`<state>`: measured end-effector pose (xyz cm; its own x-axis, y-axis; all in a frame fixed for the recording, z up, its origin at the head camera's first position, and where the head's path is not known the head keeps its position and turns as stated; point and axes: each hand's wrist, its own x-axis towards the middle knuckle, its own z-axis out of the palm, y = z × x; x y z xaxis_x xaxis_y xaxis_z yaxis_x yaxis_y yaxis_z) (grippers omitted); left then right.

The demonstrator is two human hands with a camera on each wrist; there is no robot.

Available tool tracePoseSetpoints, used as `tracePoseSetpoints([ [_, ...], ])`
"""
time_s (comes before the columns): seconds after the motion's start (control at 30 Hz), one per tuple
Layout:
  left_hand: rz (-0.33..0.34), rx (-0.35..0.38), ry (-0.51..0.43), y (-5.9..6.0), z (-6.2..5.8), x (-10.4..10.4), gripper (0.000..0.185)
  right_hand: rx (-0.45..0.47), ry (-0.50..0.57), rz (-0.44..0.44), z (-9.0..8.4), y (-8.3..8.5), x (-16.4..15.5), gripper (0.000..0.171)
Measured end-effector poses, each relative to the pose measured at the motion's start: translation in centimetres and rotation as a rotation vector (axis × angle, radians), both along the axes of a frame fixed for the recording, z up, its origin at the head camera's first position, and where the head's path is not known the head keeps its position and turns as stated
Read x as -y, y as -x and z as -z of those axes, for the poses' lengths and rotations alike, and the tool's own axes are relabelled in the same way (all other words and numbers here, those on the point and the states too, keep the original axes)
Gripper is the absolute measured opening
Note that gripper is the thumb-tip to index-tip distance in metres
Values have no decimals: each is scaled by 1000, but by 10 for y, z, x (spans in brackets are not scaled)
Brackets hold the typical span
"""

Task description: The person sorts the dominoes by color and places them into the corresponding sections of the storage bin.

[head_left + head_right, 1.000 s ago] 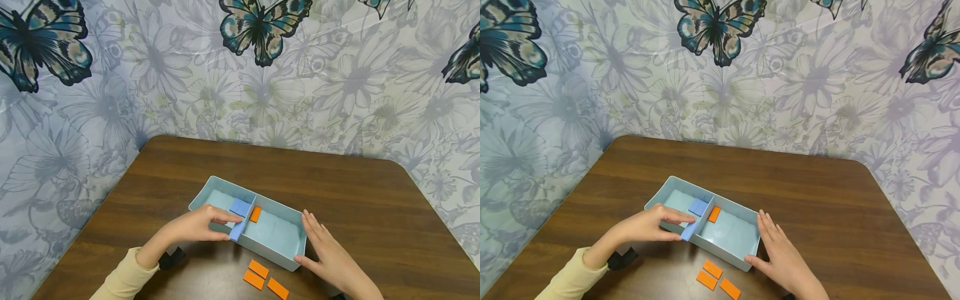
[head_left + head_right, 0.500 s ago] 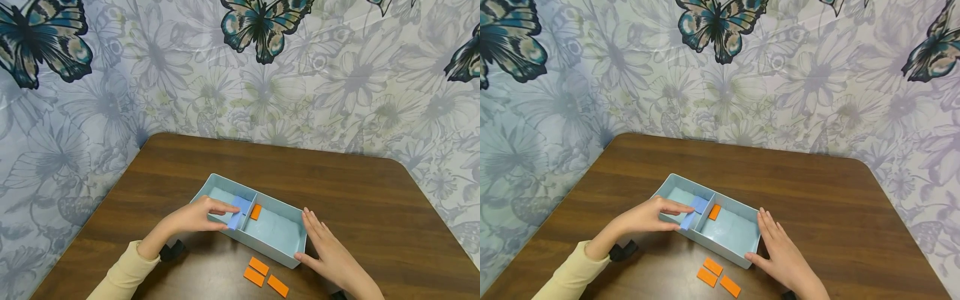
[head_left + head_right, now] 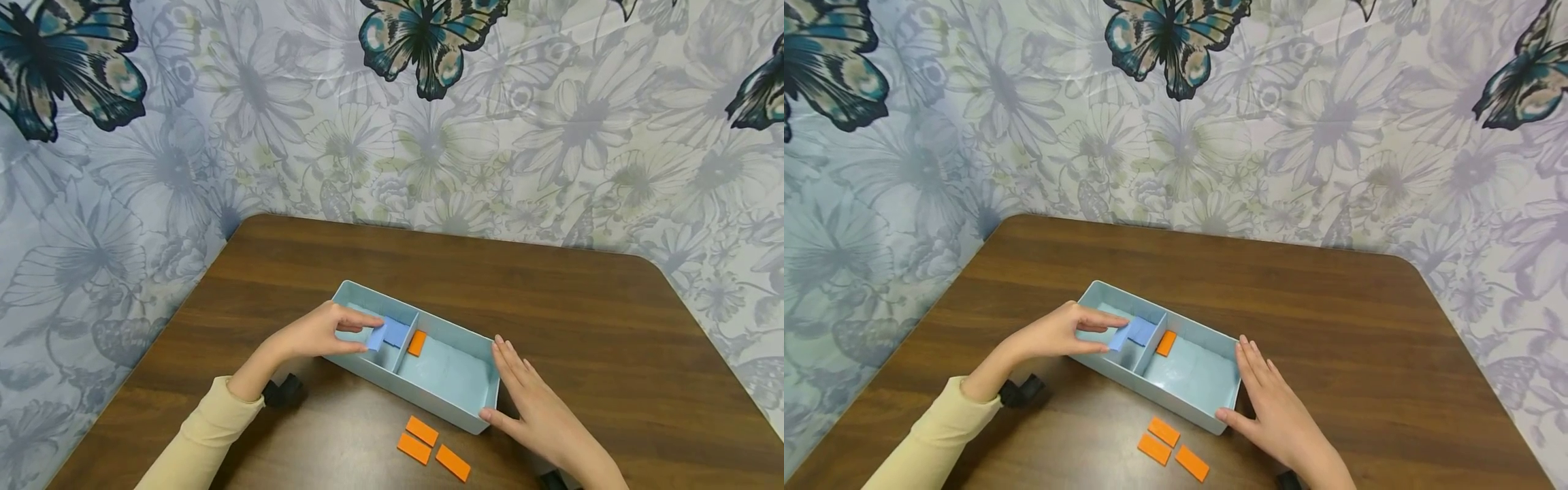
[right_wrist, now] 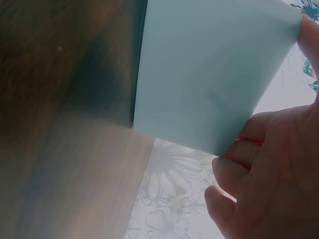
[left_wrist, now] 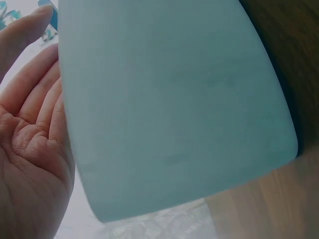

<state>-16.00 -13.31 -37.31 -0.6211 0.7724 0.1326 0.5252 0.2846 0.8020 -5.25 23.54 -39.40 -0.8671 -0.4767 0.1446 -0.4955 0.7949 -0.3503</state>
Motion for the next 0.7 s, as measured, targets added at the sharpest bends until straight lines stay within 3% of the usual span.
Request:
tracePoseSetpoints([
  [0.17,-21,3,28,8,0,1,44,-2,-10,2,-1,0,0,90],
  [0.7,-46,-142,241,25,5,-4,43,-4,-9,4,0,0,0,89],
])
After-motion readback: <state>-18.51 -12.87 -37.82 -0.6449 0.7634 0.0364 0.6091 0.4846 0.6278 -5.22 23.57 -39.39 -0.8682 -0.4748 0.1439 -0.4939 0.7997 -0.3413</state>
